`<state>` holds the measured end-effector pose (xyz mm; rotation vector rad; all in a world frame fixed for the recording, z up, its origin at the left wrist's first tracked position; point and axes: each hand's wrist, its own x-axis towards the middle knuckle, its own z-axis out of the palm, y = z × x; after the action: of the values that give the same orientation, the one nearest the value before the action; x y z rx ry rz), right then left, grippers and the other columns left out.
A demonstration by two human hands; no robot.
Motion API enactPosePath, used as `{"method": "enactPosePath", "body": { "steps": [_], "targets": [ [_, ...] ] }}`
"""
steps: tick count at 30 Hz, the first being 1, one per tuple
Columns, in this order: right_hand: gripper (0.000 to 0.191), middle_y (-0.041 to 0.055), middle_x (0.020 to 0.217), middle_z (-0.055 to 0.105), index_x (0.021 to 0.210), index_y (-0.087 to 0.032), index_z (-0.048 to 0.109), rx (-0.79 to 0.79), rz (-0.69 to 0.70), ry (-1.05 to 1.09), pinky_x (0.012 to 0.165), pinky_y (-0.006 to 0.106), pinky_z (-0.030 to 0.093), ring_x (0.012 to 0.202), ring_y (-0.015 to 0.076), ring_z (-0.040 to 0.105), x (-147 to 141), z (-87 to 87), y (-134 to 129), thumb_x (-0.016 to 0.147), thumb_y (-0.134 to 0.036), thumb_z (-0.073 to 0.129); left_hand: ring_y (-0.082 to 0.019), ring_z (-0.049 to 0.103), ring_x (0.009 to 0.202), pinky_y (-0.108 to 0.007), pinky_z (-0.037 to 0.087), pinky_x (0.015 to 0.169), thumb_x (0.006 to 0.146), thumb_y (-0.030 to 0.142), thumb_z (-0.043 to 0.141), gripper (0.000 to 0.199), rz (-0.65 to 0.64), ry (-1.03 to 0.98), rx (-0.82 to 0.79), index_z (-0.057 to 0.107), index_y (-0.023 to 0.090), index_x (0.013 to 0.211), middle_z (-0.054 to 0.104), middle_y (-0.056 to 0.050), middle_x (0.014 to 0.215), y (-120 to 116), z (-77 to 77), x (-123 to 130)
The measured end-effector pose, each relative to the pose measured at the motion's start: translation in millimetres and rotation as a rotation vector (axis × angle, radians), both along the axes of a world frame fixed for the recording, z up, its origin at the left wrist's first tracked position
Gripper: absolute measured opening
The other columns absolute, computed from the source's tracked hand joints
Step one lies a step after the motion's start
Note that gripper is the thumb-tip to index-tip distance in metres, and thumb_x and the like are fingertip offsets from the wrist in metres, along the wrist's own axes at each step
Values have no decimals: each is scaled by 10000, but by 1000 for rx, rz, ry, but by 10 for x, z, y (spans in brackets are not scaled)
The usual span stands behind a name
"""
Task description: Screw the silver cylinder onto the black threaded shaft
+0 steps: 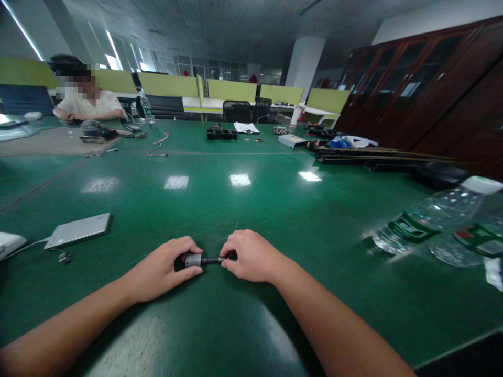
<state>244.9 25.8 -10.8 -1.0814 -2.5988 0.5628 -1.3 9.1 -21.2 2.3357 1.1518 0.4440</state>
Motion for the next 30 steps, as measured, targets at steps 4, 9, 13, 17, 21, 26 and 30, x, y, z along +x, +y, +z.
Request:
{"method": "enactPosePath", "body": {
  "steps": [4,9,13,17,21,26,30],
  "targets": [
    [120,40,830,710,890,-195,773,-22,-28,-64,739,273,441,809,170,621,91,49,40,799,-203,697,-194,580,786,-297,413,710,878,355,663,194,9,1,-13,627,200,989,628,-10,882,5,6,-1],
    [117,36,849,708,894,-198,774,-46,-54,-50,736,265,443,806,162,625,142,65,70,798,-206,707,-198,582,791,-300,412,711,880,354,663,189,13,0,-18,628,201,985,631,-14,885,5,14,2],
    [116,29,838,705,897,-201,772,-52,-20,-30,727,267,434,797,157,623,112,43,68,796,-199,714,-194,582,783,-297,414,702,876,339,670,185,12,-7,-25,627,198,987,628,-13,884,4,18,6],
    [126,27,839,710,920,-206,769,-61,-13,12,716,262,432,788,150,623,56,20,49,806,-203,715,-190,580,777,-295,412,698,876,340,669,185,1,-17,-19,623,199,986,624,-9,877,8,8,2],
    [152,29,839,715,954,-195,758,-58,-55,85,721,260,444,780,150,622,-66,-41,4,805,-212,731,-194,582,784,-301,416,712,855,349,691,210,2,-9,6,629,200,989,628,-9,879,14,-13,-2],
    [145,34,869,733,960,-192,748,-5,-3,150,785,284,447,835,166,622,-223,-166,-50,819,-206,718,-193,589,799,-297,430,718,828,310,710,213,-8,-31,25,637,205,999,634,-13,897,18,-45,-3],
    [128,32,841,727,940,-191,749,27,-10,161,763,285,440,817,167,612,-240,-207,-57,819,-213,713,-199,596,820,-301,442,729,833,323,696,224,-15,-35,31,637,209,1017,645,-24,917,20,-47,5]
  ]
}}
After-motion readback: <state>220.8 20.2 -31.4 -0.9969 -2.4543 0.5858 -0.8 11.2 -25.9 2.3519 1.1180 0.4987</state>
